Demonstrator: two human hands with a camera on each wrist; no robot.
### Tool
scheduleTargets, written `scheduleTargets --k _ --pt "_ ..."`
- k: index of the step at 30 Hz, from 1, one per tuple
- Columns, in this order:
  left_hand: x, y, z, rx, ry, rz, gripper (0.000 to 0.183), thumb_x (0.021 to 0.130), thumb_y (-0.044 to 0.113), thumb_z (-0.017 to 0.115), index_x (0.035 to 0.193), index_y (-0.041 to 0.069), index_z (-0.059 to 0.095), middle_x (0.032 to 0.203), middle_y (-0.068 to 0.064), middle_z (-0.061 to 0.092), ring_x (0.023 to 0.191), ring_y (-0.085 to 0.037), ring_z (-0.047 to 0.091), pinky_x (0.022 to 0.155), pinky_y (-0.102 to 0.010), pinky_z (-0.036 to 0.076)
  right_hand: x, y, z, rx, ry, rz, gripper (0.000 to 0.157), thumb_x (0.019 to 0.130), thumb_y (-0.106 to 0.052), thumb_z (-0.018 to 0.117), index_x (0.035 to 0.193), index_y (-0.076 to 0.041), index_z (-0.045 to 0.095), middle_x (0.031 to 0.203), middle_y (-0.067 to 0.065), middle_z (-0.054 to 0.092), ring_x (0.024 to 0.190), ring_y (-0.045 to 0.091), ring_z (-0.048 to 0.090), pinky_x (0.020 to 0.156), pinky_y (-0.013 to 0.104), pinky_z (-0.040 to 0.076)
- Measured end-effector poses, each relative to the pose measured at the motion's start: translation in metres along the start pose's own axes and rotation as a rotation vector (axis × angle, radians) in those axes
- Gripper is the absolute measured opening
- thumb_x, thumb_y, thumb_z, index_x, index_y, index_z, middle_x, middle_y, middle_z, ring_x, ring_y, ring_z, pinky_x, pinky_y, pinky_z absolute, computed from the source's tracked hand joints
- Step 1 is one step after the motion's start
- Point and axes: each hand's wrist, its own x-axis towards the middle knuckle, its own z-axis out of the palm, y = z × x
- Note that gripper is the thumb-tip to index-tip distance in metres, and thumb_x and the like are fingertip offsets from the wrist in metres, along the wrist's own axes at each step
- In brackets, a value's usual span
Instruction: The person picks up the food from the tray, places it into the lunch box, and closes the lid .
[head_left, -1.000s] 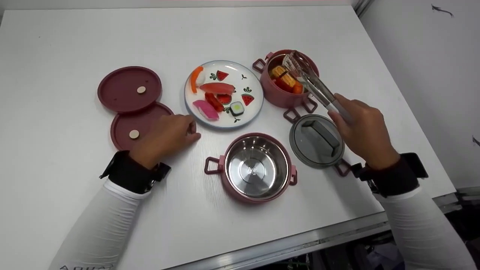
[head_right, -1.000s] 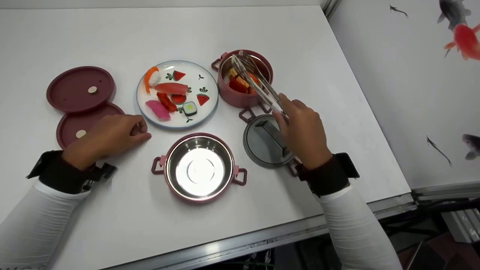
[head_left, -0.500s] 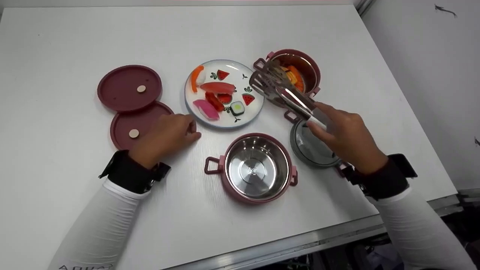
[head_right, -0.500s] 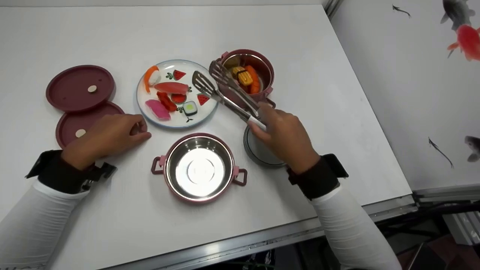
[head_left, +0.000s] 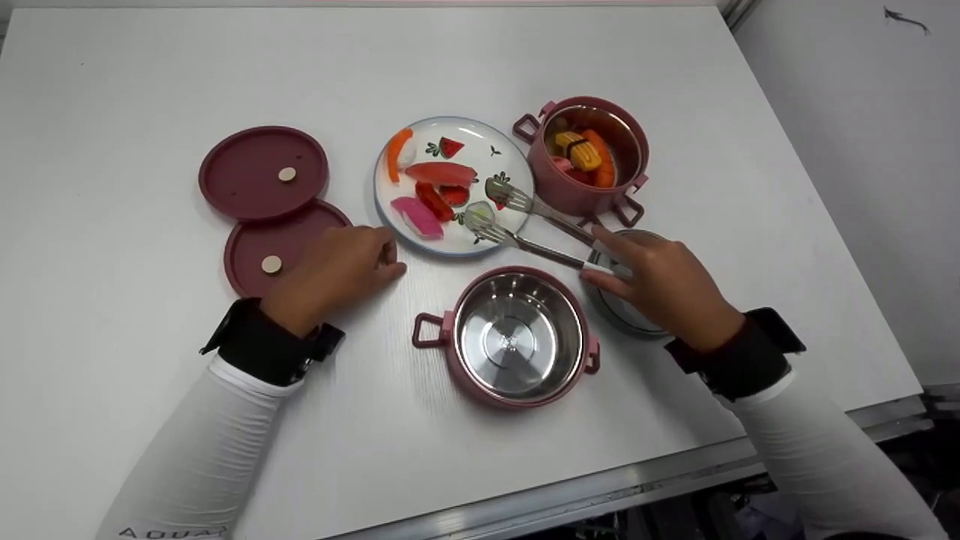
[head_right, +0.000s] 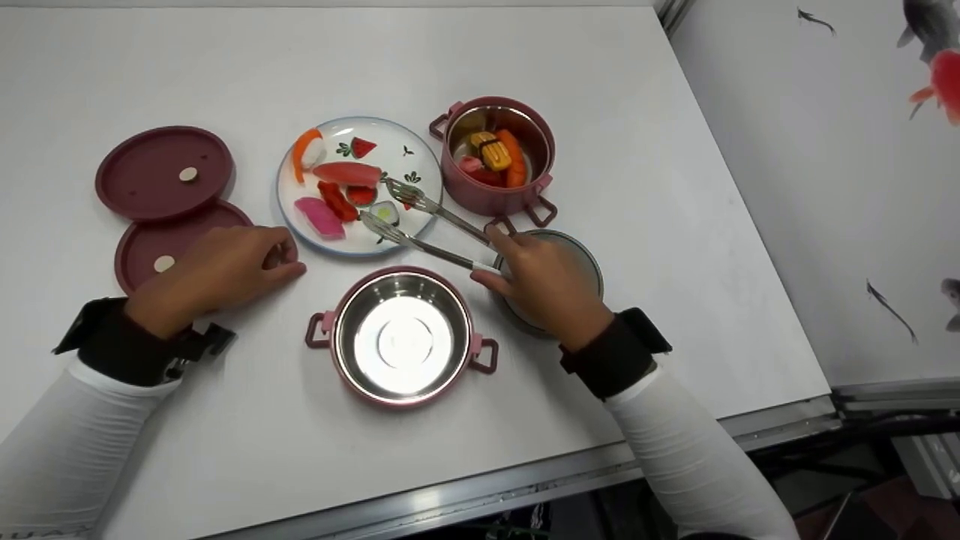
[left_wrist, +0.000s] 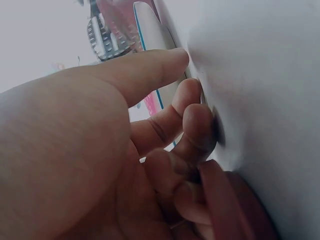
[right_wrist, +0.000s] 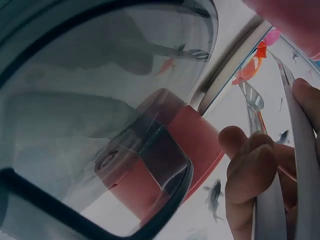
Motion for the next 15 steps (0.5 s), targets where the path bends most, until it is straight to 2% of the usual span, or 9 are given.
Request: scheduleTargets --k 4,15 --pt "0.0007 0.0 0.0002 -0.003 -0.001 0.006 0.018 0.096 0.03 0.064 0.094 0.012 0.065 0.087 -0.005 0.067 0.085 -0.025 0.06 0.077 -0.04 0.046 0.0011 -0.0008 0.002 -0.025 0.011 -0.024 0.058 0.083 -0.032 0.081 0.132 -0.007 0.065 0.098 0.019 0.075 0.084 0.033 0.072 0.075 0.047 0.058" --pt "-0.0001 0.0022 -0.0015 -0.004 -0.004 -0.001 0.018 0.096 0.03 0.064 0.094 0.012 0.065 0.086 -0.004 0.066 0.083 -0.024 0.059 0.075 -0.038 0.045 0.0043 -0.0032 0.0032 -0.051 0.003 -0.019 0.057 0.081 -0.031 0.083 0.131 -0.009 0.066 0.091 0.016 0.074 0.076 0.03 0.07 0.068 0.044 0.057"
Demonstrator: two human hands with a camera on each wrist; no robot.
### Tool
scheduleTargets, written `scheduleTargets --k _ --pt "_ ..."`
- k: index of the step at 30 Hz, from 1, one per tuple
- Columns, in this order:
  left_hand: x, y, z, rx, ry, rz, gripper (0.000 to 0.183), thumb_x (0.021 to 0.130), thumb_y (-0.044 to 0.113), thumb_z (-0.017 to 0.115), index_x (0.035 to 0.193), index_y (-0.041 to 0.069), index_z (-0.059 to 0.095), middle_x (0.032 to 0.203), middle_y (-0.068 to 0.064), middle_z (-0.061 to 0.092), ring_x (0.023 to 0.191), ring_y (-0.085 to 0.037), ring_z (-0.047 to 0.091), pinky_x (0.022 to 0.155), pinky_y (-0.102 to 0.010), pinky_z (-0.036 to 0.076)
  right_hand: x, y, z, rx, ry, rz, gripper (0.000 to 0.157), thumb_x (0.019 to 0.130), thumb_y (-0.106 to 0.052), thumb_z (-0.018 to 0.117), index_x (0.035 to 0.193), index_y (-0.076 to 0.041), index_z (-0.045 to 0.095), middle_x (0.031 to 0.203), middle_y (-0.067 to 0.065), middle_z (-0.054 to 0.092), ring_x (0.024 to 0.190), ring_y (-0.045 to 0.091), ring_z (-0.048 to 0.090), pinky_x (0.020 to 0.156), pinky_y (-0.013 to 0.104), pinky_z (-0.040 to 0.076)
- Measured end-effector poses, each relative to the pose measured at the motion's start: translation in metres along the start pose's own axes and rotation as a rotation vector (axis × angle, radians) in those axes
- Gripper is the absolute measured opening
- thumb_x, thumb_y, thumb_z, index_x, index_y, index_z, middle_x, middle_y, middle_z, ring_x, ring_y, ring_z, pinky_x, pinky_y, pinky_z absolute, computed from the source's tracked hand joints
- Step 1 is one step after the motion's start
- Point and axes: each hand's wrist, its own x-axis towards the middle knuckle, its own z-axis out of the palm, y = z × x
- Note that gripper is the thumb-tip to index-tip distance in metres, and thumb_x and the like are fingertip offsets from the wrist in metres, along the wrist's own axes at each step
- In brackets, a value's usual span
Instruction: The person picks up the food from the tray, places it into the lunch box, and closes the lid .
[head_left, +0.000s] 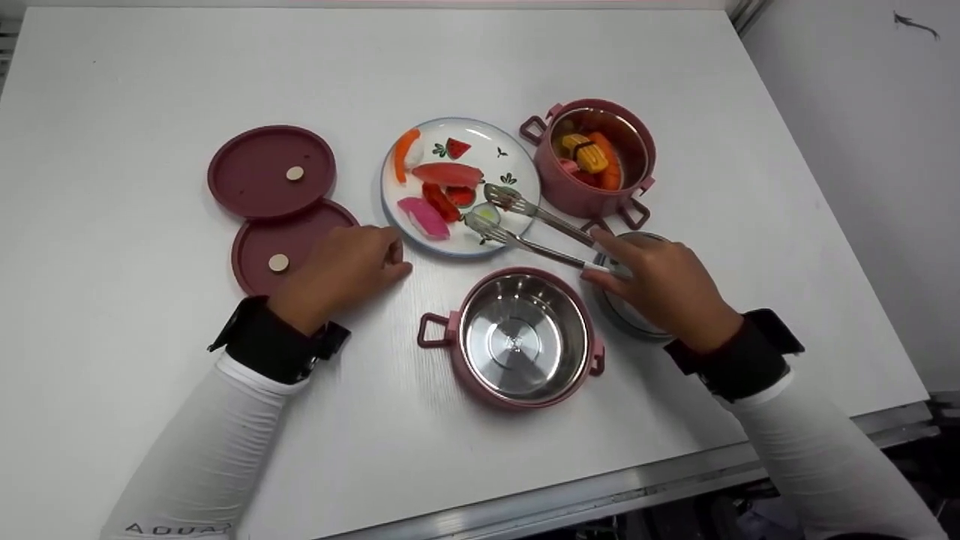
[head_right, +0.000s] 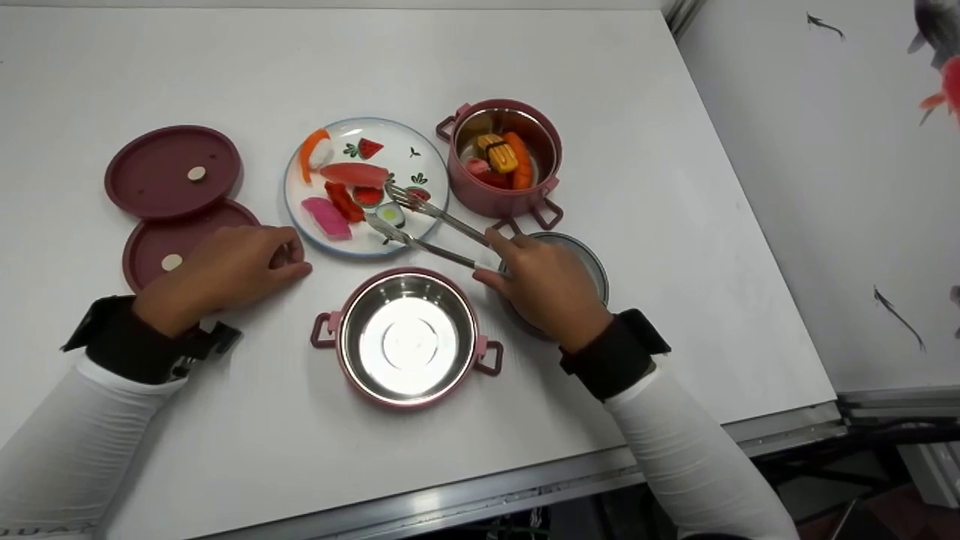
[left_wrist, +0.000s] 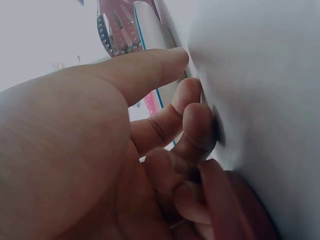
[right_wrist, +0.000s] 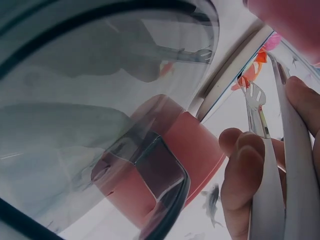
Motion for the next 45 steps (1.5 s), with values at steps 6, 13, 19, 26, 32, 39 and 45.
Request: scheduleTargets --k 6,13,19,26,32,39,45 --pt "0.0 0.001 -0.001 0.008 0.002 -0.025 0.018 0.095 0.031 0.064 0.095 0.014 0.065 0.087 -0.003 0.065 0.083 -0.023 0.058 0.076 -0.037 0.046 0.001 -0.002 0.001 0.0 0.028 -0.011 0.055 0.081 -0.026 0.084 0.13 -0.007 0.066 0.084 0.015 0.073 0.071 0.028 0.068 0.065 0.042 0.056" --pt "-0.001 -0.001 0.0 0.005 -0.008 -0.03 0.018 0.096 0.032 0.064 0.095 0.014 0.065 0.087 -0.003 0.064 0.083 -0.023 0.058 0.076 -0.037 0.046 0.001 -0.004 0.002 0.014 -0.01 0.018 0.057 0.08 -0.028 0.084 0.131 -0.009 0.066 0.089 0.015 0.075 0.075 0.028 0.069 0.07 0.043 0.058" --pt "0.0 -0.001 0.0 -0.001 -0.004 -0.013 0.017 0.096 0.032 0.064 0.094 0.014 0.064 0.086 -0.003 0.065 0.083 -0.023 0.058 0.076 -0.037 0.045 0.002 -0.007 0.005 0.014 0.014 0.007 0.056 0.081 -0.026 0.084 0.131 -0.009 0.066 0.085 0.014 0.074 0.072 0.026 0.067 0.069 0.042 0.058" --pt "0.0 -0.002 0.002 0.008 -0.006 -0.007 0.018 0.096 0.031 0.064 0.095 0.013 0.065 0.087 -0.003 0.065 0.083 -0.024 0.058 0.076 -0.038 0.046 0.006 -0.002 -0.003 0.058 0.1 0.009 0.052 0.081 -0.022 0.084 0.129 -0.007 0.068 0.088 0.018 0.075 0.067 0.029 0.069 0.064 0.041 0.058" --pt "0.001 -0.002 0.002 0.01 0.001 -0.01 0.017 0.096 0.03 0.063 0.094 0.013 0.064 0.086 -0.003 0.064 0.082 -0.023 0.058 0.075 -0.038 0.046 0.005 0.015 -0.023 0.044 0.194 0.1 0.053 0.084 -0.02 0.08 0.133 -0.009 0.064 0.096 0.022 0.075 0.073 0.034 0.072 0.065 0.046 0.058" --pt "0.001 -0.004 0.004 0.004 -0.003 -0.016 0.017 0.096 0.03 0.062 0.095 0.013 0.064 0.087 -0.003 0.065 0.082 -0.023 0.058 0.075 -0.038 0.046 0.002 0.042 -0.03 0.009 0.261 0.182 0.045 0.089 -0.02 0.076 0.128 -0.001 0.065 0.102 0.027 0.073 0.083 0.042 0.071 0.072 0.056 0.054" --pt "0.0 -0.004 0.005 0.004 -0.005 -0.02 0.018 0.096 0.029 0.062 0.095 0.012 0.065 0.086 -0.004 0.065 0.082 -0.024 0.059 0.076 -0.038 0.046 0.001 0.052 -0.027 0.019 0.255 0.22 0.045 0.091 -0.022 0.074 0.128 0.001 0.065 0.098 0.029 0.072 0.081 0.045 0.068 0.071 0.057 0.051"
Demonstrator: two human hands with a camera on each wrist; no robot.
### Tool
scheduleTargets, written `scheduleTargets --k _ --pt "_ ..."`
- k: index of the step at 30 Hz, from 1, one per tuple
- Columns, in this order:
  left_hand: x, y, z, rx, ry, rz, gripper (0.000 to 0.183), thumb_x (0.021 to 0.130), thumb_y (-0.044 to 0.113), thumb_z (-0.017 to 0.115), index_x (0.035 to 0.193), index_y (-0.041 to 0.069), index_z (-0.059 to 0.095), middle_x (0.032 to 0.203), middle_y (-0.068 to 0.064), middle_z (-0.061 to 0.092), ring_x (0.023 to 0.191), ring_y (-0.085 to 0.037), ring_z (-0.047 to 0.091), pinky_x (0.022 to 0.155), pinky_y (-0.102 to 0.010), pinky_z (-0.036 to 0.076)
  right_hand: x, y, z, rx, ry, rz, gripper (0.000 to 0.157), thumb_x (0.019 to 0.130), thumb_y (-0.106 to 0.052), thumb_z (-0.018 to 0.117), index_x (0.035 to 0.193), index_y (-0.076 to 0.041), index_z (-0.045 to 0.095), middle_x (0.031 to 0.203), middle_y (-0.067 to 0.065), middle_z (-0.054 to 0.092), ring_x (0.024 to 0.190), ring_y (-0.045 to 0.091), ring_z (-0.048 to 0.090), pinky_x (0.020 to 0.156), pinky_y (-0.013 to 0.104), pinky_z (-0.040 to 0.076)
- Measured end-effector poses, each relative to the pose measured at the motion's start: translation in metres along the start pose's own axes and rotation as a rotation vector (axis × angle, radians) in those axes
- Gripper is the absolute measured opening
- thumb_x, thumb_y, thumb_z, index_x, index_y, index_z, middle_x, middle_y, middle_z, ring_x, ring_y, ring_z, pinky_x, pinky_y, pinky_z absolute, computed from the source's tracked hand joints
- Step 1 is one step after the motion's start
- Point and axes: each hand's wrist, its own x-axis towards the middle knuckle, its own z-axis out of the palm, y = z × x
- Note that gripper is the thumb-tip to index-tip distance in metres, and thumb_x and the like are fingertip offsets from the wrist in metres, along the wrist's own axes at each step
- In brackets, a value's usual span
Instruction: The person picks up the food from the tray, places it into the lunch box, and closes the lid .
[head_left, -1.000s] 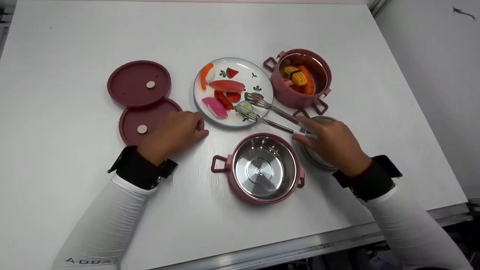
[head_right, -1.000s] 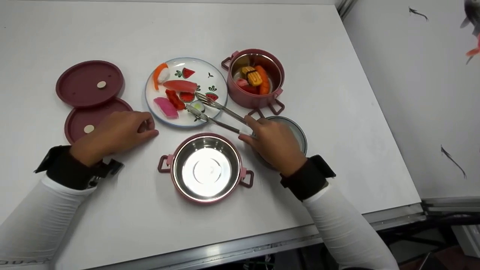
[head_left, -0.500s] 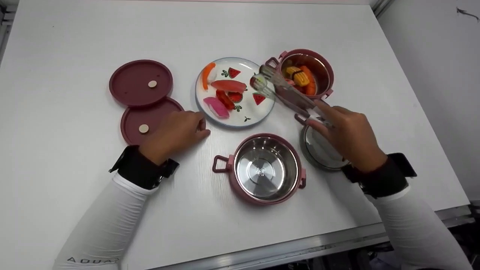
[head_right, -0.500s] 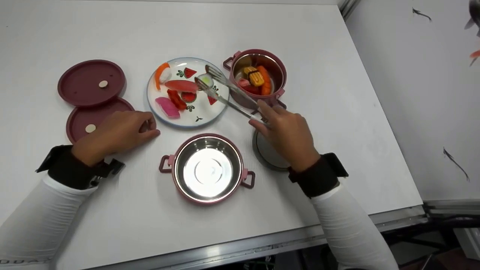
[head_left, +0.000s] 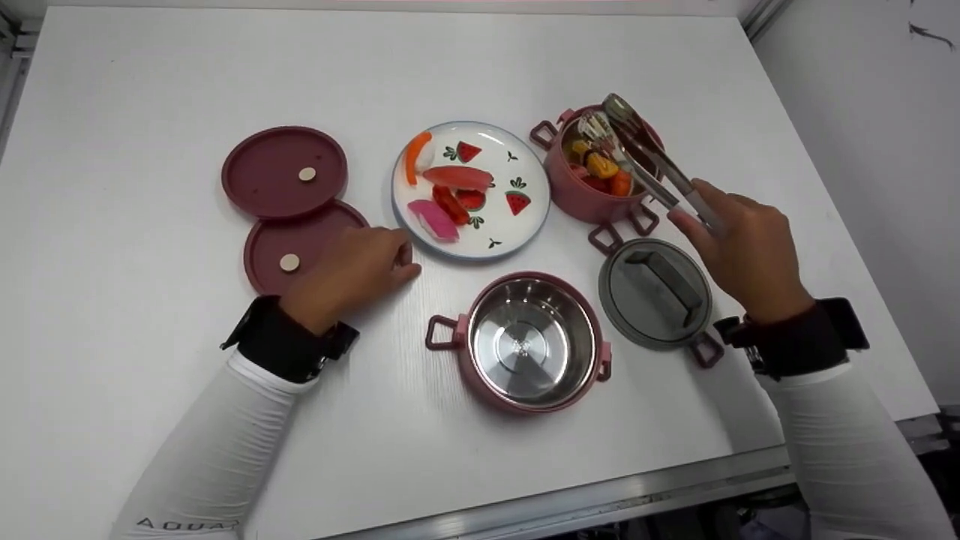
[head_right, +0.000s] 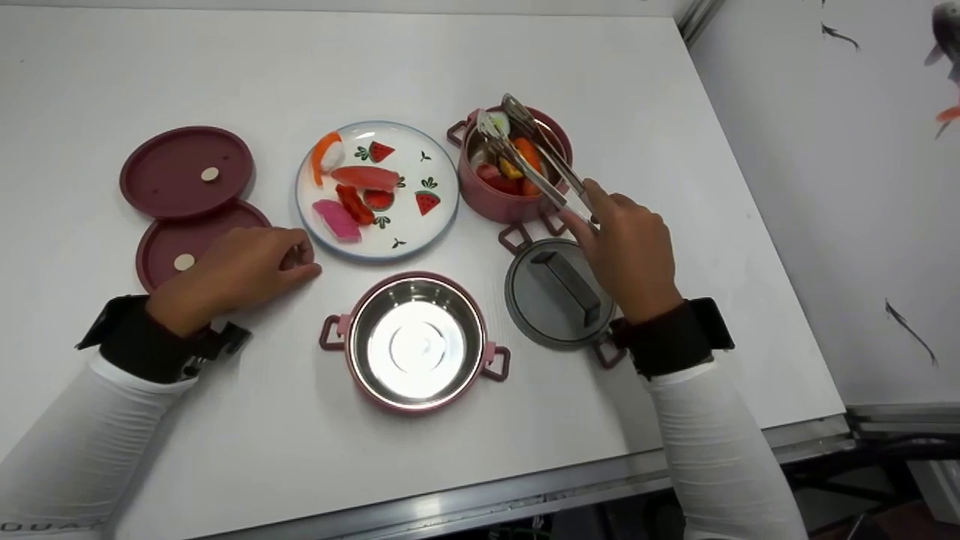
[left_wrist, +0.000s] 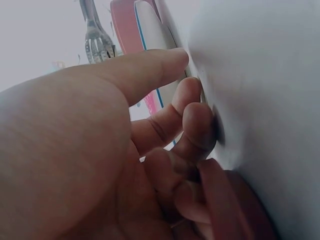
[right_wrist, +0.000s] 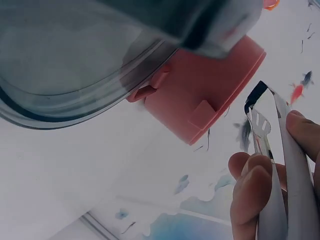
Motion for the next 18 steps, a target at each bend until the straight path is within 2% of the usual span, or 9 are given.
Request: scheduleTargets --k 7,12,18 --pt "-0.001 0.0 0.001 -0.006 -0.005 -0.004 0.018 0.096 0.03 0.063 0.095 0.013 0.064 0.087 -0.004 0.065 0.082 -0.023 0.058 0.075 -0.037 0.046 0.003 -0.002 0.001 0.015 -0.004 0.027 0.045 0.09 -0.023 0.075 0.128 0.0 0.065 0.098 0.028 0.072 0.08 0.044 0.067 0.071 0.057 0.05" --pt "-0.001 0.0 0.002 -0.009 -0.006 -0.005 0.018 0.096 0.03 0.063 0.095 0.012 0.065 0.087 -0.004 0.065 0.082 -0.023 0.058 0.076 -0.037 0.046 0.005 -0.012 0.003 0.022 -0.006 0.008 0.046 0.09 -0.022 0.075 0.129 -0.001 0.065 0.101 0.028 0.072 0.081 0.044 0.068 0.071 0.056 0.052" --pt "-0.001 0.0 0.001 -0.009 0.011 -0.003 0.017 0.096 0.03 0.063 0.091 0.013 0.064 0.084 -0.003 0.064 0.08 -0.022 0.058 0.074 -0.036 0.045 0.01 -0.029 0.006 0.029 -0.035 -0.044 0.049 0.088 -0.021 0.077 0.131 -0.003 0.064 0.101 0.025 0.073 0.075 0.037 0.069 0.065 0.048 0.053"
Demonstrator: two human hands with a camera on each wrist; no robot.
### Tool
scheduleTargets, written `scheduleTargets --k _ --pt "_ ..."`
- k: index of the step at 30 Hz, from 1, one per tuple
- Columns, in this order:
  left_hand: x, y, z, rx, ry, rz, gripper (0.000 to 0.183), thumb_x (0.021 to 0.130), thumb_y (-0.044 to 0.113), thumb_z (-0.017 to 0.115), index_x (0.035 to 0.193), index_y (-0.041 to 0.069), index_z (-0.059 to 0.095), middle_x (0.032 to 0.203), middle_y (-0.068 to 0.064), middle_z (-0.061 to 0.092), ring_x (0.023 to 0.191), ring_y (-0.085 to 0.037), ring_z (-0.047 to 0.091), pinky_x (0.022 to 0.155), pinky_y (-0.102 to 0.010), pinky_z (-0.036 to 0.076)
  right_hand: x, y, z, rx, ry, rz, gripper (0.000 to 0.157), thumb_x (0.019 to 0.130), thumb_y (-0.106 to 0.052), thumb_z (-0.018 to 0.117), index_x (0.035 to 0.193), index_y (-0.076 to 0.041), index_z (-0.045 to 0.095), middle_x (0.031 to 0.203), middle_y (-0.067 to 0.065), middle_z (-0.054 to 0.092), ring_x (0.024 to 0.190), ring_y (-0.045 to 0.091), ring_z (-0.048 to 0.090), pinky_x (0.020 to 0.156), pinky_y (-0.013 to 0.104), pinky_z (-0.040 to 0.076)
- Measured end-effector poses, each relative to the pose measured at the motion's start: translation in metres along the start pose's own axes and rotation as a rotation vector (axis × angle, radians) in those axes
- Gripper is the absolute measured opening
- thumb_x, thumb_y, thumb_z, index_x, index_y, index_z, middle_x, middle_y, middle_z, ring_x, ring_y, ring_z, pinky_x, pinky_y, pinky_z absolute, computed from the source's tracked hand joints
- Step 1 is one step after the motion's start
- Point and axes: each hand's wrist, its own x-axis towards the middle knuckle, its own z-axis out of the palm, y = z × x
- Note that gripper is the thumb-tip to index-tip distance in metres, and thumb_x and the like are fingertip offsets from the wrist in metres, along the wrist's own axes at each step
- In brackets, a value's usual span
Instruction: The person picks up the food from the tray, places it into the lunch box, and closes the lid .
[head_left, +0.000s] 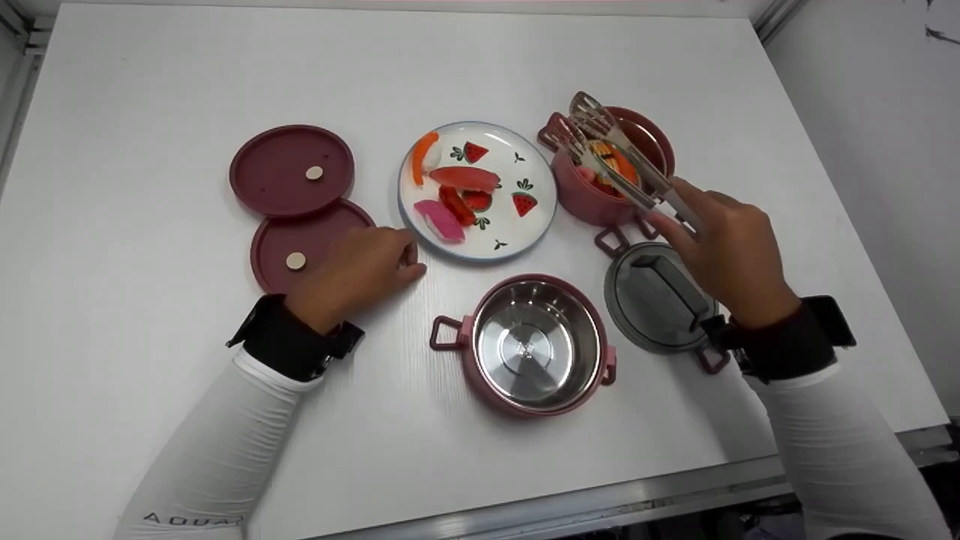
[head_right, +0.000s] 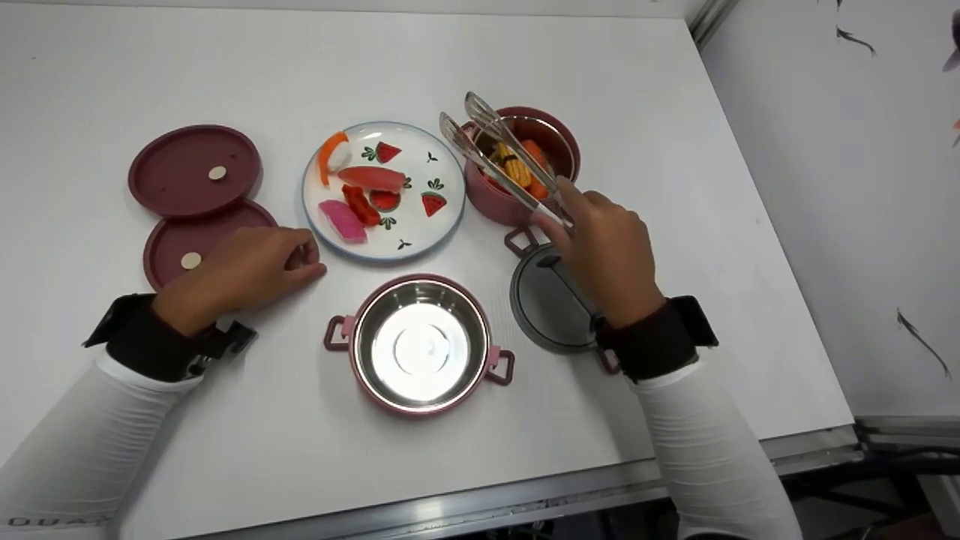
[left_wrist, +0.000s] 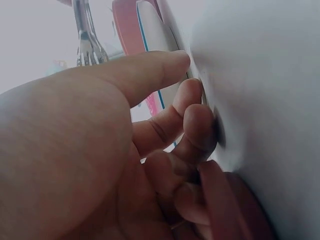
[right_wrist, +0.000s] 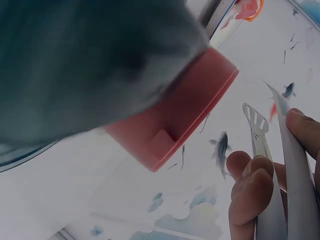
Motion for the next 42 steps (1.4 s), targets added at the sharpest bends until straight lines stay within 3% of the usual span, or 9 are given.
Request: scheduleTargets --k 6,13,19,25,33,38,42 --pt "0.004 0.003 0.0 -0.002 0.0 0.022 0.017 0.096 0.029 0.062 0.091 0.014 0.064 0.084 -0.002 0.064 0.08 -0.022 0.057 0.073 -0.035 0.044 0.003 -0.016 0.007 0.015 -0.072 -0.025 0.052 0.087 -0.024 0.078 0.133 -0.005 0.063 0.101 0.022 0.074 0.078 0.034 0.07 0.069 0.047 0.057" --pt "0.004 -0.005 0.001 -0.002 0.003 0.007 0.017 0.096 0.029 0.063 0.091 0.013 0.065 0.083 -0.002 0.064 0.08 -0.022 0.058 0.074 -0.036 0.046 0.014 -0.037 0.041 0.012 -0.189 -0.073 0.052 0.088 -0.034 0.077 0.132 -0.01 0.065 0.108 0.018 0.074 0.083 0.034 0.072 0.075 0.049 0.057" --pt "0.002 -0.013 0.004 -0.002 0.005 0.012 0.017 0.096 0.03 0.064 0.092 0.013 0.066 0.085 -0.003 0.065 0.082 -0.023 0.059 0.077 -0.038 0.047 0.025 -0.044 0.059 -0.034 -0.296 -0.105 0.057 0.088 -0.04 0.075 0.135 -0.011 0.062 0.102 0.017 0.074 0.082 0.03 0.07 0.076 0.049 0.058" --pt "0.001 -0.013 0.002 0.003 0.006 0.007 0.017 0.096 0.029 0.063 0.092 0.013 0.066 0.086 -0.003 0.066 0.083 -0.023 0.06 0.077 -0.038 0.047 0.032 -0.045 0.061 -0.018 -0.351 -0.092 0.057 0.088 -0.041 0.074 0.136 -0.012 0.062 0.104 0.015 0.075 0.085 0.028 0.072 0.081 0.049 0.058" --pt "0.008 -0.01 -0.002 0.018 -0.008 0.0 0.018 0.096 0.031 0.064 0.093 0.014 0.065 0.085 -0.003 0.065 0.081 -0.022 0.059 0.074 -0.037 0.046 0.037 -0.046 0.056 -0.088 -0.329 -0.084 0.053 0.087 -0.042 0.075 0.13 -0.013 0.066 0.097 0.012 0.075 0.079 0.03 0.07 0.07 0.049 0.057" --pt "0.009 -0.01 -0.004 0.015 -0.013 -0.004 0.018 0.096 0.032 0.064 0.092 0.014 0.065 0.084 -0.003 0.065 0.08 -0.022 0.058 0.074 -0.037 0.046 0.039 -0.046 0.058 -0.083 -0.395 -0.008 0.049 0.092 -0.039 0.071 0.13 -0.01 0.062 0.101 0.016 0.073 0.086 0.036 0.069 0.076 0.055 0.055" --pt "0.008 -0.011 -0.003 0.021 -0.01 -0.004 0.019 0.096 0.032 0.064 0.091 0.013 0.065 0.083 -0.003 0.064 0.079 -0.023 0.058 0.072 -0.036 0.045 0.039 -0.046 0.061 -0.086 -0.44 0.006 0.047 0.095 -0.04 0.067 0.128 -0.007 0.059 0.088 0.015 0.068 0.08 0.035 0.067 0.076 0.054 0.055"
